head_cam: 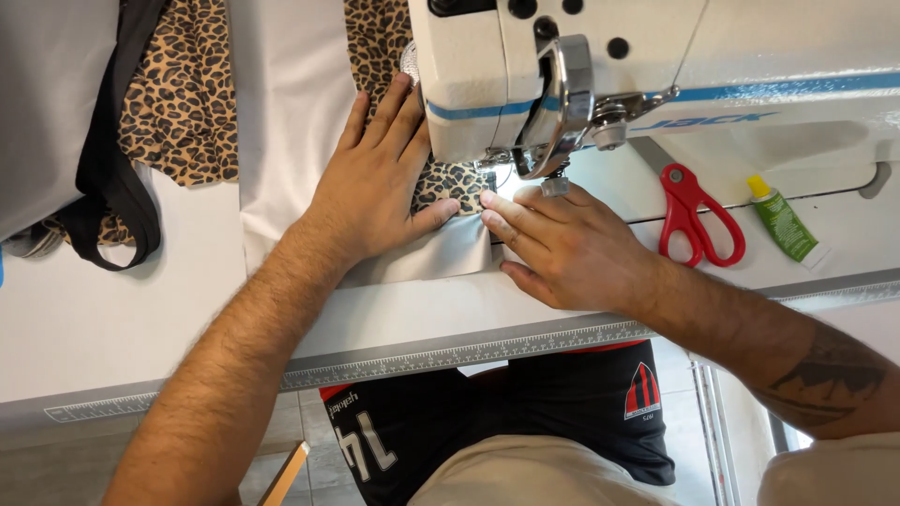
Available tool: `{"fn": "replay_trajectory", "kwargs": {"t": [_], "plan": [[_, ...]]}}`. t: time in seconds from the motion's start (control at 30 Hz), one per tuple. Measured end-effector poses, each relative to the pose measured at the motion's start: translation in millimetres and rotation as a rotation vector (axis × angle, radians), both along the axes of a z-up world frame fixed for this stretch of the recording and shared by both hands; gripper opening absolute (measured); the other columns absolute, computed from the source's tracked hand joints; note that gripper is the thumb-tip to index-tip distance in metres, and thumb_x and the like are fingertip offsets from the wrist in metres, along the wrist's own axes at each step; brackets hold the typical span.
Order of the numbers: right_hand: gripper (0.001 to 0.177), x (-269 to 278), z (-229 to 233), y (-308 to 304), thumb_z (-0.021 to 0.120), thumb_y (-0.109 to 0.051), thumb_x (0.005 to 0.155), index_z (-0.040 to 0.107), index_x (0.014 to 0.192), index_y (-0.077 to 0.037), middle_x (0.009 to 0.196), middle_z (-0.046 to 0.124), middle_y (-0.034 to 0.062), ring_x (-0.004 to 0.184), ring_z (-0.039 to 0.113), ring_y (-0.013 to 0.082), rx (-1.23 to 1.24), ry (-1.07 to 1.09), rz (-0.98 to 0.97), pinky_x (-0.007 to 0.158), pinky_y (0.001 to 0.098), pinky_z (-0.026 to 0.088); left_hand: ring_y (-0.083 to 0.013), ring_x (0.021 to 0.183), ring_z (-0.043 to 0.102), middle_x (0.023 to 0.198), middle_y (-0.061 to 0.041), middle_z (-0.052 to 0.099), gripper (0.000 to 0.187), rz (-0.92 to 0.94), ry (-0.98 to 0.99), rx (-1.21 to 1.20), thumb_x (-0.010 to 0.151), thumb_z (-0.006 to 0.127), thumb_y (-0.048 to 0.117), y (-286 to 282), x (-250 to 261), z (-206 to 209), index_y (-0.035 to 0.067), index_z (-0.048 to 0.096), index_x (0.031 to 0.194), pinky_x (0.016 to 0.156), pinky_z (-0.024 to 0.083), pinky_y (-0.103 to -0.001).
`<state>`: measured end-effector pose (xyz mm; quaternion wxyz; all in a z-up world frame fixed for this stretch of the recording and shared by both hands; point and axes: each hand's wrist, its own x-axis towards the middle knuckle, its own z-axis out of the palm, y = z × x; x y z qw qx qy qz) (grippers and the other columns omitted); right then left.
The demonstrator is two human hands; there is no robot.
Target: Cutting and aligning leopard-print fabric pieces with silver fabric at a sewing station to prepare for assembly.
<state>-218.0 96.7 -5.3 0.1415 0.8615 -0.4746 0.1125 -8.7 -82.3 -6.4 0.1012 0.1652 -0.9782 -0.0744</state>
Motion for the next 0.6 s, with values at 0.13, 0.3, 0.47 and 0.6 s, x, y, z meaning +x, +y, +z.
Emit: {"fn": "replay_trajectory", "kwargs": {"t": [0.13,0.3,0.47,0.6], "plan": [[0.055,-1.4,-5.6,-0.4,0.062,-0.043,0.099,0.066,0.138,-0.005,0.15,0.06,0.0078,0.12,0.064,0.0223,0.039,0.002,-0.069,0.077,0.0421,0.053,-0.0385,0.156,0.013,0.166,-0.026,0.027,0.096,-0.007,0.002,-0.011,0.097,0.038,0.069,-11.5,-5.4,-2.8,-0.003,0.029,0.16,0.126,0.008,-0.057],[0.048,-3.9,-6.8,3.0,0.066,-0.039,0.099,0.069,0.134,-0.007,0.141,0.068,0.0059,0.115,0.067,0.0235,-0.006,-0.055,-0.033,0.08,0.0391,0.052,-0.0383,0.156,0.011,0.167,-0.026,0.024,0.097,-0.028,-0.012,-0.009,0.097,0.037,0.068,-17.7,-7.6,-4.5,-0.004,0.026,0.161,0.126,0.006,-0.056],[0.041,-4.0,-6.2,2.3,0.067,-0.037,0.099,0.073,0.129,-0.009,0.137,0.071,0.0037,0.111,0.069,0.0223,-0.053,-0.089,-0.02,0.078,0.0371,0.05,-0.0383,0.156,0.012,0.167,-0.027,0.024,0.099,-0.045,0.001,-0.024,0.098,0.033,0.071,-21.9,-7.1,-7.2,-0.005,0.029,0.161,0.126,0.007,-0.057],[0.042,-5.1,-7.2,0.9,0.066,-0.037,0.099,0.073,0.129,-0.009,0.137,0.071,0.0032,0.111,0.069,0.022,-0.059,-0.087,-0.021,0.077,0.0366,0.048,-0.0379,0.156,0.011,0.167,-0.027,0.023,0.1,-0.052,-0.009,-0.024,0.098,0.036,0.071,-25.3,-9.1,-6.9,-0.006,0.028,0.161,0.126,0.007,-0.057]]}}
